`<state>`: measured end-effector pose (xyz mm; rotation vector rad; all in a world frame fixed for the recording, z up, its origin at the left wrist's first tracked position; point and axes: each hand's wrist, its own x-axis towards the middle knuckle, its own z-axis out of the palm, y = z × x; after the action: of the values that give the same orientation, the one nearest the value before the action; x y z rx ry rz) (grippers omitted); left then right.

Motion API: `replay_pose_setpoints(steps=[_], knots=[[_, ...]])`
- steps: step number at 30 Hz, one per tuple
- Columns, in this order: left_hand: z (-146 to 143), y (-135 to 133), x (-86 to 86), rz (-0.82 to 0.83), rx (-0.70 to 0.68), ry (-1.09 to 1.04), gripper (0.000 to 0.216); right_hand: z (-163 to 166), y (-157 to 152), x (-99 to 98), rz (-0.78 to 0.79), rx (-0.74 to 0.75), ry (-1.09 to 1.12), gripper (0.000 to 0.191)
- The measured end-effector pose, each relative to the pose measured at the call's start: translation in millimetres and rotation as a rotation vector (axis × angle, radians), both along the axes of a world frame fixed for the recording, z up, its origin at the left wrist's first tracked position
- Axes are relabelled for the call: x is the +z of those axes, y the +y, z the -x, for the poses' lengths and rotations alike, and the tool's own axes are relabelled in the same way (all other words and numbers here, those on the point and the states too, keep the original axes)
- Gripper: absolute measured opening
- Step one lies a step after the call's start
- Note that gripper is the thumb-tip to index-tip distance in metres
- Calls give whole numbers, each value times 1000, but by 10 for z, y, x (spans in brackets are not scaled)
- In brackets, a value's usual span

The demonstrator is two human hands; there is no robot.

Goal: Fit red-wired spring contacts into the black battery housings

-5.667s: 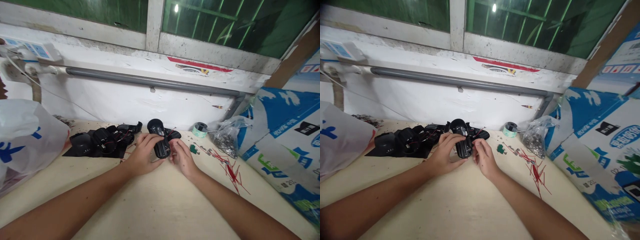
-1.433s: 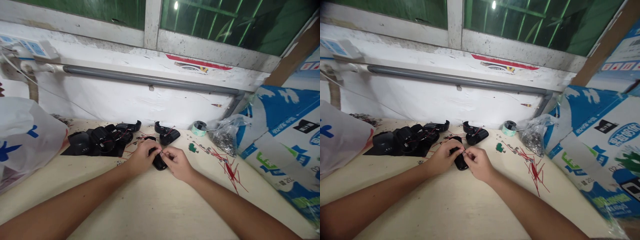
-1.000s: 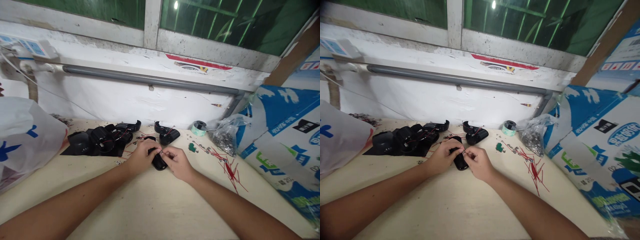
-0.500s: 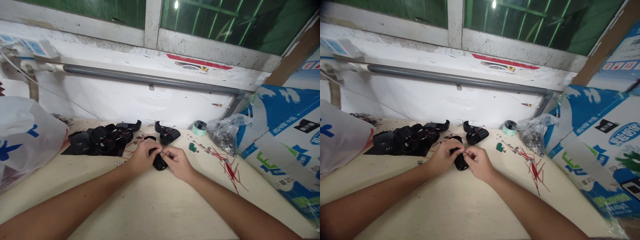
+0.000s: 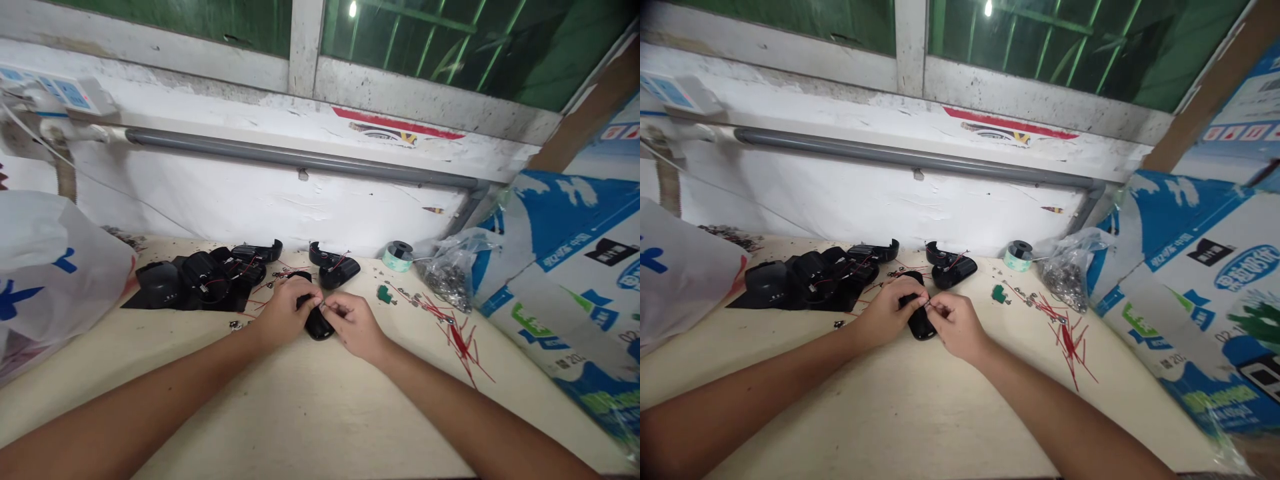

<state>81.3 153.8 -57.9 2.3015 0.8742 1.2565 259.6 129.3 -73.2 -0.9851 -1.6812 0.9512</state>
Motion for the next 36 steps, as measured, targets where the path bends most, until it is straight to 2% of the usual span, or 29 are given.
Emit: replay_pose_setpoints(steps=[9,18,36], knots=[[16,-32,35,-25,6,75,21,-14,-17,-6,-48,4,-99,18],[16,-16,5,-56,42,126,16,-16,-14,13,-165,-66,-199,20],[18,-7,60,-8,-53,33,19,-11,2,9,-59,-7,-101,22]])
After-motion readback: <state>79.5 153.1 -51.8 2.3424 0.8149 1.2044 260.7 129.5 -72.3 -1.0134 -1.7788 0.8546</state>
